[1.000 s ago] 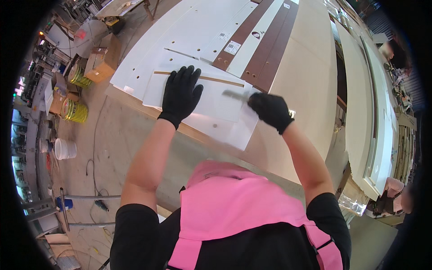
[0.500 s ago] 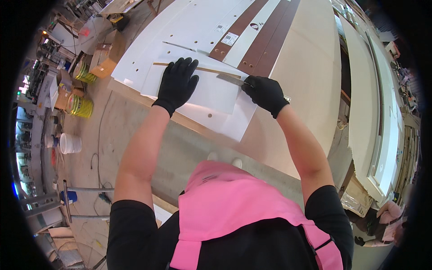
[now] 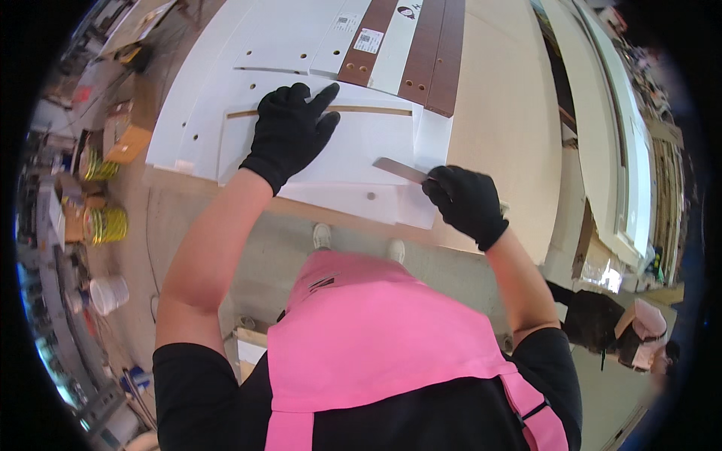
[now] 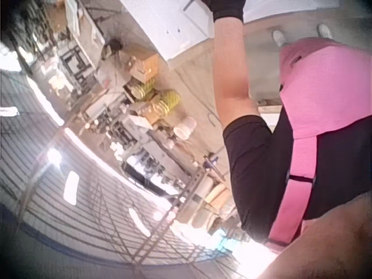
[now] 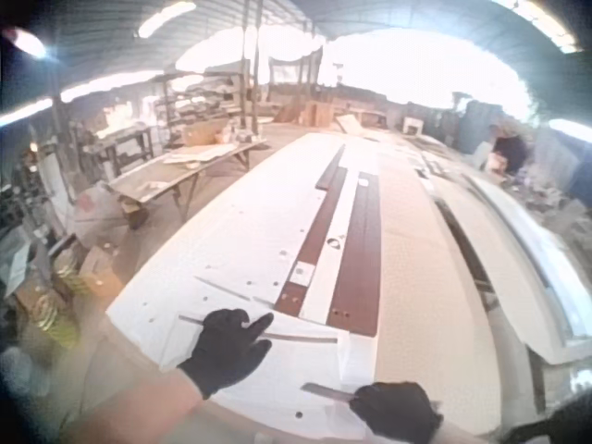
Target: The person assembles flat-pack furniture components by cutting protective film from white panels with a utility knife, aligning parts, and securing them with tape. The person handles panels, cardboard, and tools throughout the process.
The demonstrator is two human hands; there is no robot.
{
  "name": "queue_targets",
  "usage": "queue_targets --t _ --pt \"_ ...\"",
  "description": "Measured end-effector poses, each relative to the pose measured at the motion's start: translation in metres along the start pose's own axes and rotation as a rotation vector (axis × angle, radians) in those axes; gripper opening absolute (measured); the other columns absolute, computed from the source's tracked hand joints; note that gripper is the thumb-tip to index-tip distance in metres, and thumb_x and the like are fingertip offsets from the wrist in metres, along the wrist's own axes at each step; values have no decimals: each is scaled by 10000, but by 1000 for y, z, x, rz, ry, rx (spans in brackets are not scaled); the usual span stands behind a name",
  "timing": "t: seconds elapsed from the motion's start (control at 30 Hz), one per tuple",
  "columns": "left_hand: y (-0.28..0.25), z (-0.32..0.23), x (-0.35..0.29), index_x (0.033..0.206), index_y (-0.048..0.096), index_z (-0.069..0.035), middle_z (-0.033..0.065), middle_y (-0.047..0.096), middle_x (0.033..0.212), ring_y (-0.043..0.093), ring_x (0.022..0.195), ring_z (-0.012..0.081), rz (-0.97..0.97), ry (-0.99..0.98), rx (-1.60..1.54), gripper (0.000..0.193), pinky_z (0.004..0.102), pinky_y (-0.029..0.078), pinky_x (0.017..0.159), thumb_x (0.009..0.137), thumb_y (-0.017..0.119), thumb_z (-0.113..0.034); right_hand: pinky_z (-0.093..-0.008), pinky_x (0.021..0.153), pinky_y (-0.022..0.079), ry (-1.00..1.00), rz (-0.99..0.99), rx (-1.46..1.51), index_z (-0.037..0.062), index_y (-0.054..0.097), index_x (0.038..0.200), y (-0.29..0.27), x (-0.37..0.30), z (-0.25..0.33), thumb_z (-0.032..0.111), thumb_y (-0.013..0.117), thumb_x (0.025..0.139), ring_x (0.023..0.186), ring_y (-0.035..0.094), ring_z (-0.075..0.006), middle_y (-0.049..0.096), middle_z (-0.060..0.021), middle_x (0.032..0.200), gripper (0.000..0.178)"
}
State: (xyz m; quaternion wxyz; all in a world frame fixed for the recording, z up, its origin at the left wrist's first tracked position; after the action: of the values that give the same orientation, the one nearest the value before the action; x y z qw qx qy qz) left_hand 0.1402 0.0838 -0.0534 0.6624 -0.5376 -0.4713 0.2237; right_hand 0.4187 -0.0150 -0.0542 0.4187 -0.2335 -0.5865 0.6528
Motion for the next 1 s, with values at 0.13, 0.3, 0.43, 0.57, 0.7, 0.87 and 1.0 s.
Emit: queue_targets --t 0.13,0.3,0.43,0.57,0.7,0.87,1.0 --pt "4 13 13 1228 642 -227 69 547 890 538 846 246 112 40 -34 383 409 407 765 876 599 -373 -360 502 484 260 -25 -172 147 562 771 -3 6 58 145 552 844 668 605 -202 544 -19 736 74" --pt "8 26 27 1193 670 -224 69 518 797 538 749 248 43 200 -103 332 396 446 663 896 596 -354 -411 590 492 551 -33 -57 81 608 865 2 13 82 206 582 902 664 617 -304 613 -106 711 133" --pt "16 37 31 1191 673 -220 74 499 779 531 736 251 61 236 -228 314 385 465 665 921 580 -349 -384 569 505 563 116 -264 89 592 886 14 17 95 140 543 902 724 618 -259 584 -82 830 72" --pt "22 46 36 1195 670 -233 82 526 806 554 770 249 108 263 -342 318 385 475 679 926 575 -373 -360 548 505 483 76 -8 112 578 899 47 59 153 147 519 906 711 606 -223 567 -58 831 69" --pt "24 51 39 1181 675 -242 86 572 838 589 817 260 106 301 -420 319 395 494 710 923 573 -400 -349 560 512 332 40 -8 111 582 878 37 72 154 146 542 870 717 608 -212 565 -54 856 54" --pt "30 53 40 1159 683 -246 71 592 839 607 821 255 135 311 -396 307 388 506 702 924 571 -409 -385 533 495 359 46 -8 68 570 878 30 71 152 178 557 903 652 612 -279 597 -94 786 114" --pt "28 53 43 1148 690 -239 67 590 823 611 787 248 99 361 -393 305 385 507 683 929 566 -410 -410 504 481 389 -41 131 65 554 870 44 91 174 215 553 923 571 597 -324 596 -122 685 159"
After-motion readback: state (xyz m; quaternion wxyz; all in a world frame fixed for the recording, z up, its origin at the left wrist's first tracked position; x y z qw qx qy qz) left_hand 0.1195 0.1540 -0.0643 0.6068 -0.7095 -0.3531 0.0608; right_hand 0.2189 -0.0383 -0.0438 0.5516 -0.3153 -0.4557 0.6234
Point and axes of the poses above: each hand's wrist, its own x-axis towards the middle knuckle, its own y-axis out of the palm, z = x × y, the point moved 3 cm from there along x, towards the middle knuckle
